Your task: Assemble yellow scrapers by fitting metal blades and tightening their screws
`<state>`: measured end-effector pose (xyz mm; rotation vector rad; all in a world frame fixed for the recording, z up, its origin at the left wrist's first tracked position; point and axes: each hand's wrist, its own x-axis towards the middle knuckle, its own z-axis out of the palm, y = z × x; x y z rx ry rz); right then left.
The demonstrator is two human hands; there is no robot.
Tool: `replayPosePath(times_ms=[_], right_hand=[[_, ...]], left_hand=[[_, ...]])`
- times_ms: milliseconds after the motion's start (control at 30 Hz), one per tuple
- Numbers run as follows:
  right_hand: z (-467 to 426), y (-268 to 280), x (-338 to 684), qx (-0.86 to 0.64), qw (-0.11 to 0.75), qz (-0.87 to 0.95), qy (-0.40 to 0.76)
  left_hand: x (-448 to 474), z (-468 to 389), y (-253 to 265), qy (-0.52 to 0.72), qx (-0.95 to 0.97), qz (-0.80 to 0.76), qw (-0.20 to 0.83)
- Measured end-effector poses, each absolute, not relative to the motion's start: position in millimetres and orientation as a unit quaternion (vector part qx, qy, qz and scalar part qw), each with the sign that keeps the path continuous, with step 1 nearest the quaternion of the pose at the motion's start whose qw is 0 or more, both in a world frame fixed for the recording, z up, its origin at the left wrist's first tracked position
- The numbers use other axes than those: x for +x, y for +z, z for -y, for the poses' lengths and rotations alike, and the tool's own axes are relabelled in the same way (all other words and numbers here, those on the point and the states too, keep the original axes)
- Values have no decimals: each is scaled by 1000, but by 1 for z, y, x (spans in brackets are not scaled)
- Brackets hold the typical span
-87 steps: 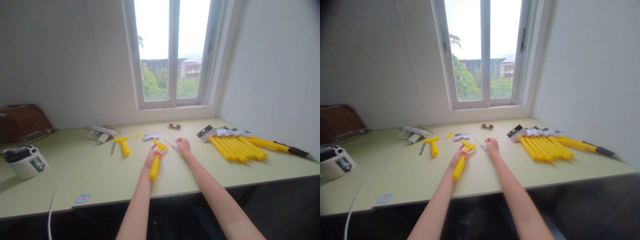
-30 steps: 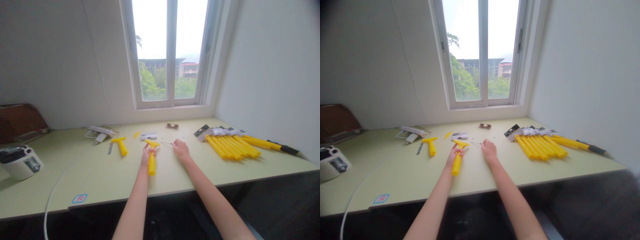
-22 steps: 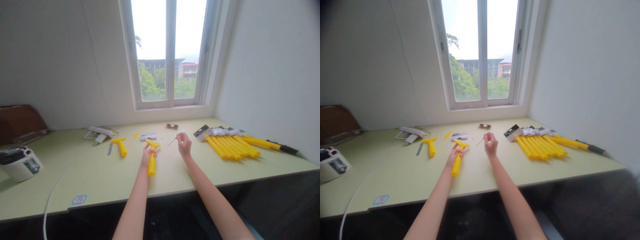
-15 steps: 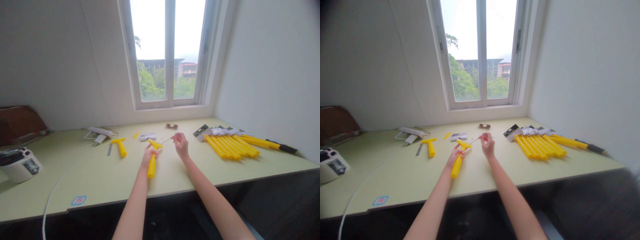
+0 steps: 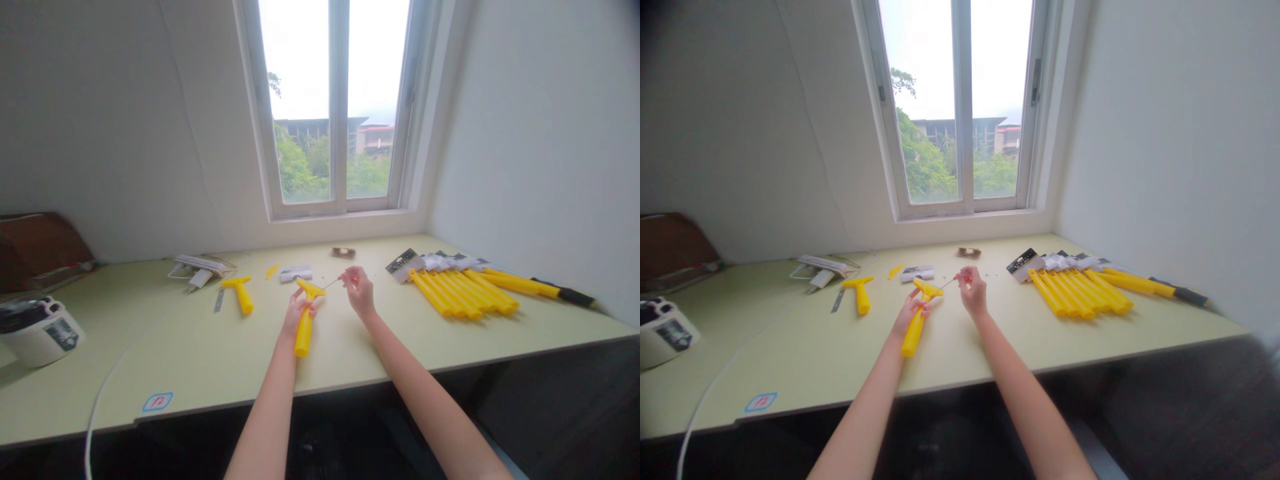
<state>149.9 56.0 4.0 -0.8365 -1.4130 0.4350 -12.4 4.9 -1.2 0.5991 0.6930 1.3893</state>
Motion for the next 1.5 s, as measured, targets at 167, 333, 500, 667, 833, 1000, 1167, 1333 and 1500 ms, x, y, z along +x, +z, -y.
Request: replayPosePath(times_ms=[167, 333, 500, 667, 833, 1000, 1167, 1333, 1500], right_hand=[[-56, 4, 150, -372, 660, 624, 191], [-54, 5, 152, -371, 664, 623, 181], [-51, 7, 154, -396, 642, 638, 155], [-52, 8, 156, -397, 645, 645, 106], [-52, 9, 157, -409, 654, 624, 123], [-51, 9, 157, -443, 647, 612, 108], [-53, 9, 159, -438, 644, 619, 97], [-54, 10, 159, -392, 655, 637, 105], [-53, 11, 159, -402, 669, 618, 95]], left_hand=[[-12, -4, 0, 616, 266, -307, 675], [-12, -4, 0, 610, 274, -315, 674], [-12, -5, -2, 610, 279, -317, 671], [-12, -5, -2, 609, 284, -328, 664], [-11, -5, -2, 604, 288, -333, 664], [-12, -5, -2, 598, 297, -339, 662], [-11, -5, -3, 597, 304, -347, 656], [-11, -7, -3, 601, 299, -349, 654], [-10, -9, -4, 600, 302, -351, 653]])
